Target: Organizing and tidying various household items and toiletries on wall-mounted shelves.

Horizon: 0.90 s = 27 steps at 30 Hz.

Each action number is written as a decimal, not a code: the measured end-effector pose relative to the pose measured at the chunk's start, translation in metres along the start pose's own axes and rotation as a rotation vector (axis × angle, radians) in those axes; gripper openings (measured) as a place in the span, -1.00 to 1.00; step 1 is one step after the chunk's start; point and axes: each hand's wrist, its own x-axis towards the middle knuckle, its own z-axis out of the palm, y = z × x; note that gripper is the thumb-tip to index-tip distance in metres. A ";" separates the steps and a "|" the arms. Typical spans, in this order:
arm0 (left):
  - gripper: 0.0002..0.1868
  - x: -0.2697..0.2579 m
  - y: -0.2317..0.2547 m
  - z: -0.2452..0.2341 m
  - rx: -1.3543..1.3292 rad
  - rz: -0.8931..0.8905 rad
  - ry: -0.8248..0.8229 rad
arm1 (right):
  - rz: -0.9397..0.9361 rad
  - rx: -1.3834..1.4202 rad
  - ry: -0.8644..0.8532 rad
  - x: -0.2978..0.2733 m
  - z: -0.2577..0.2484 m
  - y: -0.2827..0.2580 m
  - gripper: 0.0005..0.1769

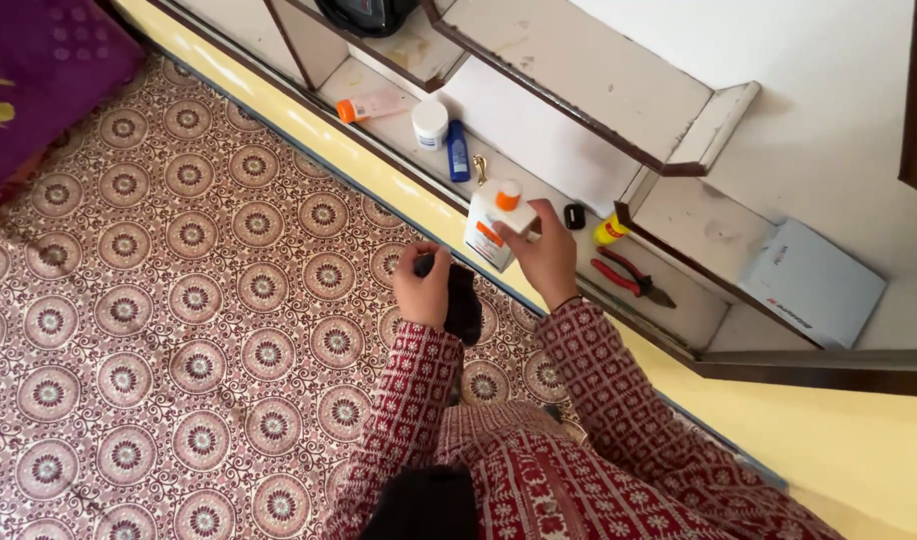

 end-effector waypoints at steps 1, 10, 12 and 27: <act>-0.80 0.001 0.002 0.000 -0.002 0.001 -0.014 | -0.016 0.023 -0.018 0.000 0.000 0.000 -0.36; -0.66 0.002 0.042 -0.018 0.009 0.041 -0.143 | -0.079 0.059 0.126 -0.043 -0.013 -0.044 -0.36; -0.52 -0.004 0.060 -0.024 0.005 0.029 -0.207 | -0.047 0.038 0.199 -0.050 -0.019 -0.051 -0.38; -0.08 -0.009 0.102 -0.015 0.131 0.104 -0.699 | -0.188 0.412 0.294 -0.060 -0.077 -0.029 -0.53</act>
